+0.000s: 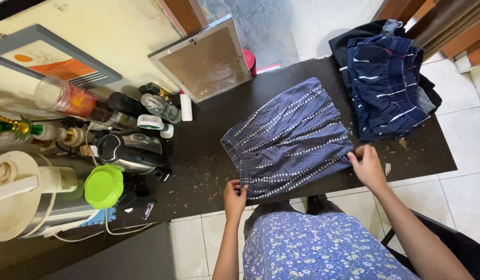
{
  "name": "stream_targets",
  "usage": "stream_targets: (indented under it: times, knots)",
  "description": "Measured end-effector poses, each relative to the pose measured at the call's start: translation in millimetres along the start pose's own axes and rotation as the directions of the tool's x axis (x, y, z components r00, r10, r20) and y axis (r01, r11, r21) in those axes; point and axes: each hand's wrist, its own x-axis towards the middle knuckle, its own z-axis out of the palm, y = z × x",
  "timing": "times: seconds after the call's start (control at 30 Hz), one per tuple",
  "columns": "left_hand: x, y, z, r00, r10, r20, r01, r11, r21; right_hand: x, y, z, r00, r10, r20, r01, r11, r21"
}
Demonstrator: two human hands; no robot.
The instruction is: The person picks up a shirt and a pair of shorts from a pile of laundry on the floor, then proceeds to fold them one by one on a flat surface.
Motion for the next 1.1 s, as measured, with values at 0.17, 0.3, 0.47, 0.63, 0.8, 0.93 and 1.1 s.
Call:
stream_targets:
  times: [0.17,0.3,0.47,0.63,0.8,0.93,1.1]
  knots:
    - [8.4,-23.9,21.2,0.997,-0.077,0.031,0.080,0.992,-0.093,34.3,25.9,19.5,1.000,-0.008,-0.030,0.010,0.998,0.068]
    - [11.0,-33.3,17.5,0.985,-0.078,0.154,0.142,0.871,-0.471,54.3,32.8,23.8,0.996,-0.050,0.075,0.051,0.999,-0.015]
    - [8.7,-22.4,-18.5,0.952,-0.121,0.281,0.285,0.687,-0.668,65.2,5.3,1.0,0.950,0.241,0.198,-0.287,0.924,0.253]
    - [-12.0,-23.9,-54.6,0.933,-0.166,0.319,0.336,0.716,-0.611,37.3,-14.3,-39.8,0.913,0.064,0.404,-0.347,0.646,0.680]
    - [-20.4,-71.2,-48.4,0.947,-0.258,0.190,0.261,0.965,0.004,-8.0,21.1,-9.8,0.836,0.147,0.528,-0.405,0.815,0.414]
    - [-10.4,-110.0,-33.5,0.996,-0.077,0.051,0.067,0.984,0.167,-31.3,38.3,11.3,0.838,0.256,0.482,-0.428,0.856,0.290]
    - [8.7,-101.5,-33.7,0.942,-0.224,0.251,0.188,0.969,0.160,-47.4,32.3,16.7,0.918,0.225,0.327,-0.313,0.917,0.247]
